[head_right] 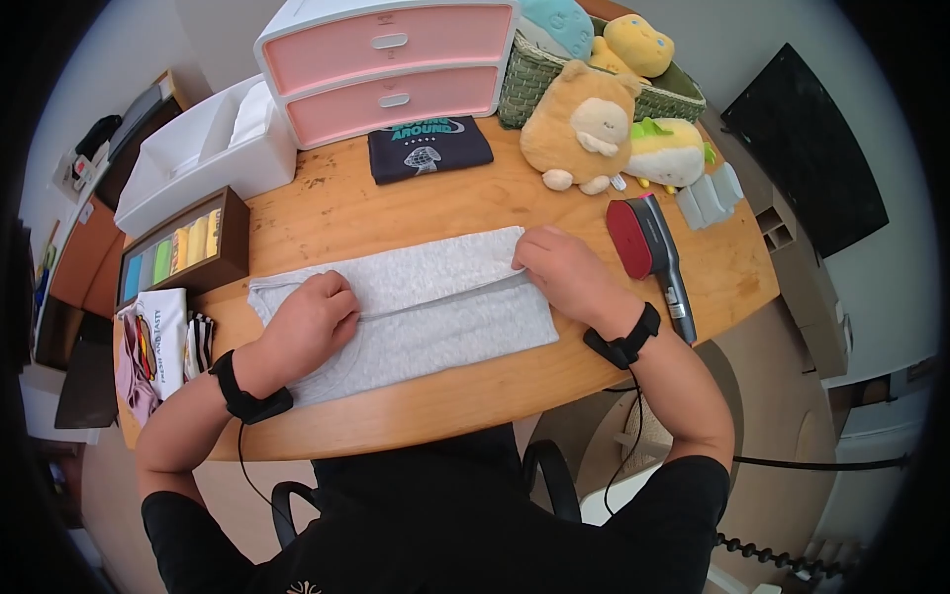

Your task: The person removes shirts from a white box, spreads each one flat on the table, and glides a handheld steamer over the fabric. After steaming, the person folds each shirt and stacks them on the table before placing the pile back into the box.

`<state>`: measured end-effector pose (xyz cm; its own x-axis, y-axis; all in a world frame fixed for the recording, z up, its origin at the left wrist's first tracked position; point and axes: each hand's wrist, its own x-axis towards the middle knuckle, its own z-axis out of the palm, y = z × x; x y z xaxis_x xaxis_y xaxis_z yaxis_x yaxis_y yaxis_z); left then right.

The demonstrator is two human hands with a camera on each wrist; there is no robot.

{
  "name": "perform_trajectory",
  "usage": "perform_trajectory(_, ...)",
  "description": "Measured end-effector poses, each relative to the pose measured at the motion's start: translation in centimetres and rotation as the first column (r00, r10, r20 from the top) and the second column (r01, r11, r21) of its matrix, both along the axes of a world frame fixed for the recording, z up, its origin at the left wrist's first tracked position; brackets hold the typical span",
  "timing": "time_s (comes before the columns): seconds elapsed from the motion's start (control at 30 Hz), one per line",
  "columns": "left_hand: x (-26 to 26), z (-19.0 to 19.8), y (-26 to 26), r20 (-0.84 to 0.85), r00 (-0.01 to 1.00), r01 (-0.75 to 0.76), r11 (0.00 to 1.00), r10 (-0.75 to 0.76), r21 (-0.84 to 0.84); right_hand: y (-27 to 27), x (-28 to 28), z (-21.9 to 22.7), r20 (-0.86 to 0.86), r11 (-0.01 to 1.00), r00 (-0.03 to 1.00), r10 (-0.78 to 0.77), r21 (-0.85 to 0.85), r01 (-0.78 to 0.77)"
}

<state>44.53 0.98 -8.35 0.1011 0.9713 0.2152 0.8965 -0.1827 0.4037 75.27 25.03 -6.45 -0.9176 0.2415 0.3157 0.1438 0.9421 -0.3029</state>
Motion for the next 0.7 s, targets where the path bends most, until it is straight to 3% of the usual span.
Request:
perform_trajectory(0.17, 0.1, 0.1, -0.1, -0.023, 1.000, 0.007, 1.000, -0.007, 0.002, 0.2, 0.5, -0.6, 0.031, 1.000, 1.000, 0.001, -0.013, 0.000)
perform_trajectory(0.37, 0.1, 0.0, -0.3, -0.012, 1.000, 0.015, 1.000, -0.015, 0.028, -0.8, 1.8, -0.9, -0.002, 0.977, 0.993, -0.115, 0.178, 0.114)
perform_trajectory(0.47, 0.4, 0.3, -0.7, 0.016, 1.000, 0.008, 0.998, -0.009, 0.059, -2.4, 2.3, -0.4, 0.009, 0.964, 0.975, -0.220, 0.155, 0.216)
perform_trajectory(0.53, 1.1, 1.1, -1.3, 0.060, 0.998, -0.023, 0.998, 0.020, 0.052, -3.6, 2.4, 0.7, 0.008, 0.981, 0.985, -0.173, 0.089, 0.172)
perform_trajectory(0.7, 1.1, -0.1, -1.6, -0.107, 0.994, 0.001, 1.000, -0.001, -0.005, -3.5, 2.5, -1.2, 0.021, 0.989, 0.991, -0.136, 0.056, 0.134)
